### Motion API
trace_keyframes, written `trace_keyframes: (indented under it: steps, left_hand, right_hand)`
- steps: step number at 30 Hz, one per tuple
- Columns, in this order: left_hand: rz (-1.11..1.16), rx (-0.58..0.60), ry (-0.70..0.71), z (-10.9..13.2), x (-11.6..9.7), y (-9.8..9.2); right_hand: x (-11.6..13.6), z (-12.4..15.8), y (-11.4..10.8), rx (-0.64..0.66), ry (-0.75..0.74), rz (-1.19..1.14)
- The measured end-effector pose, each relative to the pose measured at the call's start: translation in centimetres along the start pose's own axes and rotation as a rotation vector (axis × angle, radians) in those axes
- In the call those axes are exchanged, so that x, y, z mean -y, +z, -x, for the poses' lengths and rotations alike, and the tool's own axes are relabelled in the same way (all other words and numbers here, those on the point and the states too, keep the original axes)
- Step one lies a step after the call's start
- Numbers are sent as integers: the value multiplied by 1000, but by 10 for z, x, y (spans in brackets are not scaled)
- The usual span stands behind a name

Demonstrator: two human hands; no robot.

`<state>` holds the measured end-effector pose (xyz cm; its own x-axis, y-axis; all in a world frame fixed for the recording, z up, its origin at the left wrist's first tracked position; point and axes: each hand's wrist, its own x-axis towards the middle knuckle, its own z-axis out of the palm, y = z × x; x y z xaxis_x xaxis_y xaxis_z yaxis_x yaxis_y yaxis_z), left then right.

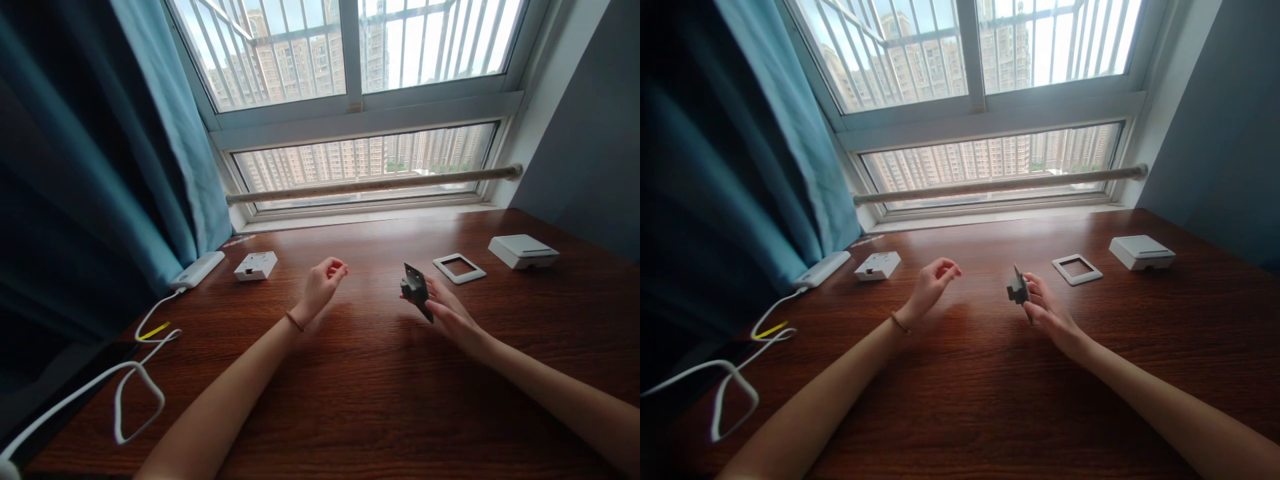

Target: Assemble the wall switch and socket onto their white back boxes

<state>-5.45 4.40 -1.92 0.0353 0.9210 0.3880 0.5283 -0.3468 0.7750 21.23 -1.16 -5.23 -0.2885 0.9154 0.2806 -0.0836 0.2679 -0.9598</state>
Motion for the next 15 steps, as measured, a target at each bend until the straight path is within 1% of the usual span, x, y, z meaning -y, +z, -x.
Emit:
trace_keyframes:
  steps: [1, 3, 4, 6, 7, 8, 9, 11, 13, 15]
  left_hand:
    - [-78, -124, -2, -11, 11, -14]
    - [-172, -277, -24, -27, 37, -44]
    - [-213, -338, -39, -31, 51, -59]
    - [-304, -435, -85, -34, 80, -84]
    - [-451, -502, -156, -34, 94, -95]
    - [-555, -545, -240, -32, 107, -103]
    - [-589, -572, -314, -31, 118, -110]
    - [-502, -600, -436, -30, 136, -118]
    - [-417, -608, -482, -30, 145, -123]
    - [-342, -624, -490, -31, 147, -125]
  right_hand:
    - [3, -1, 0, -1, 66, -184]
    - [9, -3, 0, 15, 188, -484]
    - [11, -4, 0, 32, 245, -594]
    - [14, -4, -1, 65, 324, -739]
    - [15, -4, -1, 72, 347, -781]
    - [16, -3, -2, 73, 363, -810]
    - [16, -3, -2, 69, 372, -831]
    - [15, -4, -2, 60, 384, -857]
    - [16, -4, -2, 59, 390, -874]
    - [17, -5, -1, 65, 389, -882]
